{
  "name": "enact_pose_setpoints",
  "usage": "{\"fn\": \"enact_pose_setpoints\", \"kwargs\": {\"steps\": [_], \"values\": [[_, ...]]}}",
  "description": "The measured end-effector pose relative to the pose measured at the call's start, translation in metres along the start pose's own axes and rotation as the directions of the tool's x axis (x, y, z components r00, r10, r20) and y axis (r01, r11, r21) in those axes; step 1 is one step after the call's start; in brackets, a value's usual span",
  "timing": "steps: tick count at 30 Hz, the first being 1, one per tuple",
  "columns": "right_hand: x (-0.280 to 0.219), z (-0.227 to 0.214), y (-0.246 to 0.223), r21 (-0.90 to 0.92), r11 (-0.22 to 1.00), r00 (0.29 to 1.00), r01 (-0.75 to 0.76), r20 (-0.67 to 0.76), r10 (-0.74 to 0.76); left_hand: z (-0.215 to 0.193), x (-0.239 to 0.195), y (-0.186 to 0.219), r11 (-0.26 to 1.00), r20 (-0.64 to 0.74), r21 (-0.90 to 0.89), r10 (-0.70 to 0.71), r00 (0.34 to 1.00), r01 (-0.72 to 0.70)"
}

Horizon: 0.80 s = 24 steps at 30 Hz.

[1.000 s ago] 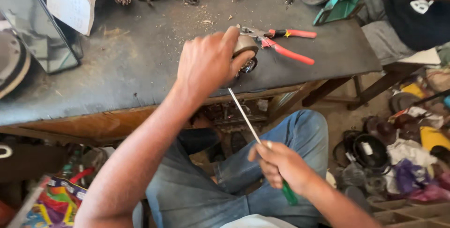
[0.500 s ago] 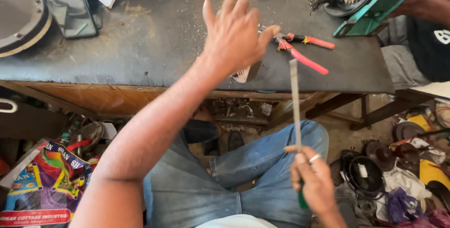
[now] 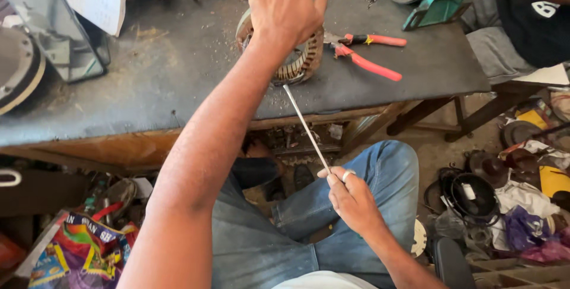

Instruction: The person uses pliers and a screwdriver to remove old copper windings from a stator core, then marks the core with a pen and continues to scrape and clean the slots. The person works at a cluttered workbench with various tools and parts visible.

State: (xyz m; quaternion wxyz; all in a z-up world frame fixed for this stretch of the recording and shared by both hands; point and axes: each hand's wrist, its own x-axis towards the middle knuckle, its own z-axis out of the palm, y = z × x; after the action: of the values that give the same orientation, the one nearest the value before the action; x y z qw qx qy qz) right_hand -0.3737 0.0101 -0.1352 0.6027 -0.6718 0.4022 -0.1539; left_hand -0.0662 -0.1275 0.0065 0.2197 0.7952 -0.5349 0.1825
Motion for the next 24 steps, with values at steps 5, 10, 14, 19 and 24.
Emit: {"fn": "enact_pose_setpoints", "kwargs": {"steps": [5,10,14,19,24], "values": [[0.003,0.002,-0.021,0.233,0.952,0.980,-0.199,0.067,0.189,0.003,0.001,0.004,1.000,-0.041,0.009,-0.023,0.999,0.023],[-0.003,0.002,-0.020,0.335,0.857,0.920,-0.391,0.113,0.376,-0.002,-0.006,0.015,0.997,-0.009,0.055,-0.053,0.999,0.054],[0.012,0.028,0.008,0.262,0.962,0.990,-0.080,-0.096,0.108,0.000,-0.001,0.012,0.997,-0.052,0.061,-0.046,0.998,0.049],[0.056,0.066,0.067,0.111,0.952,0.920,0.284,-0.310,-0.238,0.014,0.011,0.003,0.998,-0.042,0.041,-0.040,0.998,0.042],[0.078,0.081,0.098,-0.056,0.902,0.826,0.428,-0.381,-0.416,0.019,0.018,0.001,0.999,-0.072,0.030,-0.037,0.997,0.040]]}}
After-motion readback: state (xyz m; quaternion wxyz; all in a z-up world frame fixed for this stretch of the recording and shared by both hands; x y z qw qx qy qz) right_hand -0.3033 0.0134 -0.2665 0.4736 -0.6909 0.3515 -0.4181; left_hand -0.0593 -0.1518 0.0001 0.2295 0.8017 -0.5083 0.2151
